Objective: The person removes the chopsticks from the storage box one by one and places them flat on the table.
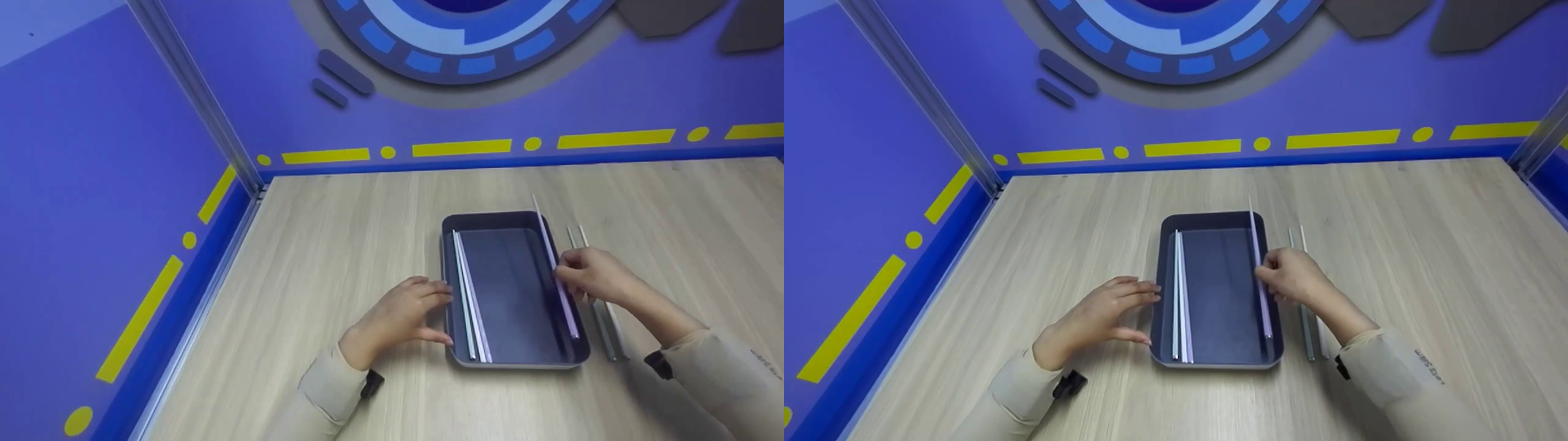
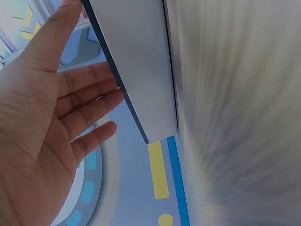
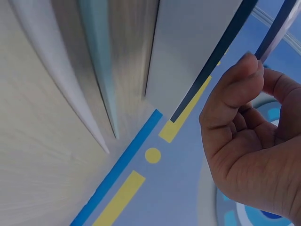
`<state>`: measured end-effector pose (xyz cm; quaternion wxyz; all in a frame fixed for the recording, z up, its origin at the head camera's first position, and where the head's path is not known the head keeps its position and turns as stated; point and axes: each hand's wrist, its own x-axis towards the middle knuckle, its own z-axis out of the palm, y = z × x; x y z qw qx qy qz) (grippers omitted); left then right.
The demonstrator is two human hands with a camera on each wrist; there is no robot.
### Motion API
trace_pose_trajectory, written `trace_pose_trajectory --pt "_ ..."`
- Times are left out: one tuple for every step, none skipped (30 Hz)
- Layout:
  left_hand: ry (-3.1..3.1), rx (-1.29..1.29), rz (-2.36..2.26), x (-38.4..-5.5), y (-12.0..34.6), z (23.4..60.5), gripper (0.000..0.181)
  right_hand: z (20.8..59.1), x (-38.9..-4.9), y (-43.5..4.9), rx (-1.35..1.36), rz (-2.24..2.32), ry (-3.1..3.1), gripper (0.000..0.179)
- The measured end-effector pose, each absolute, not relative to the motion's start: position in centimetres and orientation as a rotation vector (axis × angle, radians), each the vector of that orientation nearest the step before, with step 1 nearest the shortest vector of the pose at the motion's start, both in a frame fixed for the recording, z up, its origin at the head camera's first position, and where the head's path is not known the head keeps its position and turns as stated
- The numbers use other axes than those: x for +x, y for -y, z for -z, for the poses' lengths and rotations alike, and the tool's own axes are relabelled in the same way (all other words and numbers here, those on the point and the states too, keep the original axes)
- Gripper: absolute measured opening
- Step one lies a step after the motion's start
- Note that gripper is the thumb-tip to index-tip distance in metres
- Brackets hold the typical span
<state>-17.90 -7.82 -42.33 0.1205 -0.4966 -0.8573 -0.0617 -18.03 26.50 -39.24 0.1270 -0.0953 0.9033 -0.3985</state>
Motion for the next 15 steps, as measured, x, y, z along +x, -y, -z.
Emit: trace_pose_trajectory --pt "2.499 -1.451 0.176 -17.9 7.8 42.3 0.069 39.3 -18.0 -26.6 -0.278 1.162 -2.628 0.021" --pt "2.493 -1.451 0.174 -17.9 7.8 42.4 0.069 39.3 -18.0 -26.7 -0.276 1.166 -2.624 0.021" --pt "2.487 -1.452 0.171 -17.9 7.8 42.4 0.069 39.4 -17.9 -26.8 -0.277 1.170 -2.623 0.021" --pt "2.483 -1.451 0.168 -17.9 7.8 42.4 0.069 39.4 -17.9 -26.9 -0.278 1.174 -2.622 0.021" --pt "2.481 -1.449 0.166 -18.0 7.8 42.4 0.069 39.5 -17.9 -27.0 -0.275 1.175 -2.623 0.021" --pt "2.483 -1.449 0.168 -18.0 7.8 42.5 0.069 39.5 -17.9 -27.1 -0.276 1.177 -2.622 0.021" --pt "2.485 -1.448 0.169 -18.0 7.8 42.5 0.069 39.5 -17.9 -27.2 -0.277 1.177 -2.624 0.020" --pt "2.488 -1.448 0.173 -18.0 7.8 42.5 0.069 39.6 -17.9 -27.3 -0.280 1.178 -2.622 0.020" --pt "2.490 -1.449 0.175 -18.0 7.8 42.5 0.069 39.6 -17.9 -27.3 -0.282 1.177 -2.624 0.020" --pt "2.492 -1.449 0.179 -18.0 7.8 42.5 0.069 39.6 -17.9 -27.4 -0.285 1.177 -2.625 0.020" --pt "2.496 -1.449 0.181 -18.0 7.8 42.5 0.069 39.5 -17.9 -27.5 -0.288 1.176 -2.628 0.020" --pt "2.496 -1.451 0.182 -18.0 7.8 42.5 0.069 39.5 -17.9 -27.5 -0.288 1.178 -2.627 0.020" --pt "2.497 -1.449 0.182 -17.9 7.8 42.5 0.069 39.5 -17.9 -27.6 -0.290 1.181 -2.625 0.020" --pt "2.502 -1.449 0.181 -17.9 7.9 42.5 0.069 39.5 -17.9 -27.7 -0.294 1.185 -2.622 0.020" --pt "2.503 -1.447 0.179 -17.9 7.9 42.5 0.069 39.5 -17.9 -27.7 -0.294 1.187 -2.621 0.020"
